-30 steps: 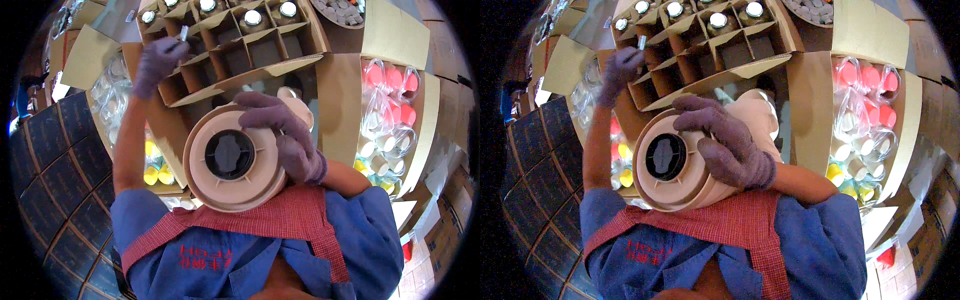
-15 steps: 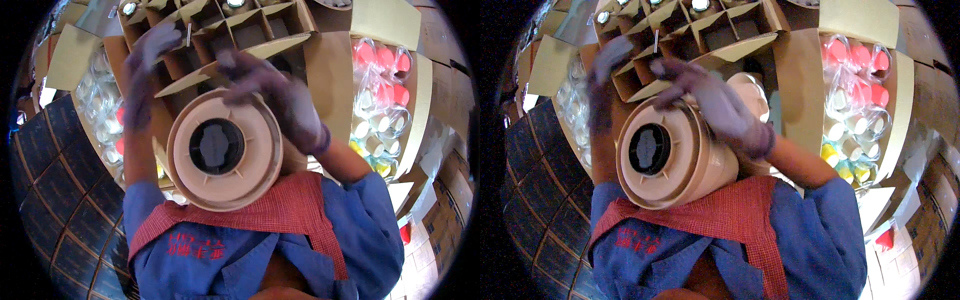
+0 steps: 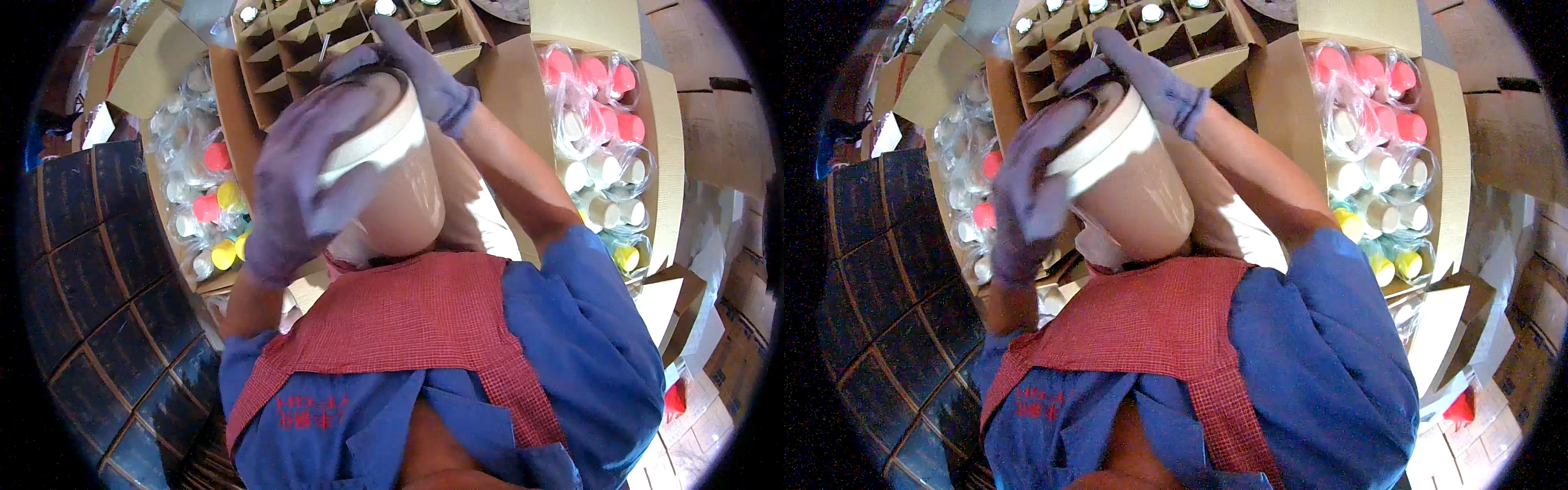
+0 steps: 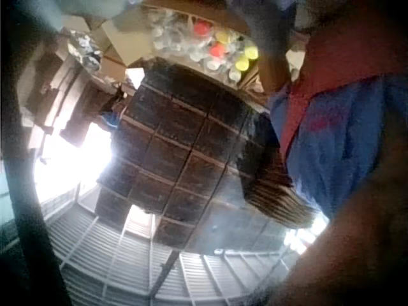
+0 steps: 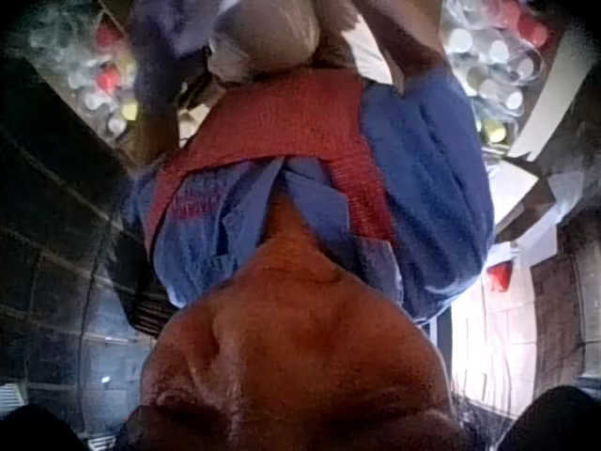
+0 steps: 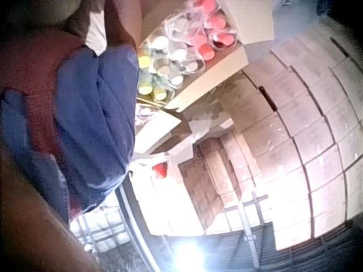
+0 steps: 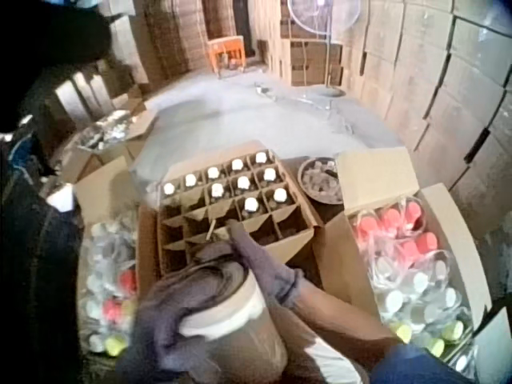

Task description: The person assembles plastic containers by inserting metal components into the openings, securing them with red lids, and placing the finished units into cardboard boxes. The person handles multiple containers, lids, and metal parts throughout the process.

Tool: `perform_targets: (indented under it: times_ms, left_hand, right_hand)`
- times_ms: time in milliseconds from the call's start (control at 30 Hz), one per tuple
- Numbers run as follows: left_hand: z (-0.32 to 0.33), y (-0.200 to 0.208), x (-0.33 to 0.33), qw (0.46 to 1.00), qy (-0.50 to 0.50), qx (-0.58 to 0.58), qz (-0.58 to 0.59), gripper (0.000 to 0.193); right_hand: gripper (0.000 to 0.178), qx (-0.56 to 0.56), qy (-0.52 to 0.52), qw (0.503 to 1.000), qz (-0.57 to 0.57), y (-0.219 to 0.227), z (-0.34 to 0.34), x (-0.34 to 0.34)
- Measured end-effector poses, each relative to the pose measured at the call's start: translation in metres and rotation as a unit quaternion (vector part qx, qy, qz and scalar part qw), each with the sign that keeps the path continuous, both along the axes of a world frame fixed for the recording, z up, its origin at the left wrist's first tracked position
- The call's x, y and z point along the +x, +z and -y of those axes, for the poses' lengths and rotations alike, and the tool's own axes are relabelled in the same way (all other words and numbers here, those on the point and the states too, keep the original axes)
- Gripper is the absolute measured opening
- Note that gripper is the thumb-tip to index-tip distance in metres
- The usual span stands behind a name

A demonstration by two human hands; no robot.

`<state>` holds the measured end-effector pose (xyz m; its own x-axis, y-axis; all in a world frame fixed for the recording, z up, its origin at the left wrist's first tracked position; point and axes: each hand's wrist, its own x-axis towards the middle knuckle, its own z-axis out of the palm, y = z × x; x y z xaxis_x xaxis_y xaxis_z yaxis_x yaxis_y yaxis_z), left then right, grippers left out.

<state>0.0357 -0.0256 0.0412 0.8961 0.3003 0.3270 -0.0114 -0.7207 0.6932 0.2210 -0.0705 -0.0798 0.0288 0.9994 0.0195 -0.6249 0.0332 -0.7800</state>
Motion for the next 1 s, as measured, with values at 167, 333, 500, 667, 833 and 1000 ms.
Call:
perform_targets:
  times_ms: [167,333,500,667,833,1000]
  left_hand:
    - [-0.026,-0.018,-0.006,0.991,-0.095,0.094,0.027,0.024]
    - [-0.107,-0.180,-0.019,0.730,0.014,-0.674,0.116,0.048]
    - [-0.031,-0.131,0.009,0.807,-0.130,-0.556,0.154,0.052]
    - [-0.021,-0.122,-0.011,0.907,-0.099,-0.377,0.157,0.047]
    - [-0.029,-0.119,-0.008,0.848,-0.085,-0.503,0.142,0.047]
    - [-0.056,-0.136,0.016,0.666,-0.127,-0.722,0.137,0.045]
  right_hand:
    - [0.043,0.048,-0.290,0.881,0.370,0.018,0.040,-0.029]
    - [0.020,0.208,-0.284,0.734,0.580,0.065,0.056,-0.048]
    - [0.030,0.197,-0.196,0.821,0.498,0.035,0.076,-0.030]
    - [0.033,0.187,-0.138,0.900,0.369,0.026,0.076,-0.031]
    - [0.028,0.177,-0.156,0.904,0.357,0.025,0.068,-0.028]
    - [0.025,0.096,-0.272,0.727,0.623,0.100,0.076,-0.058]
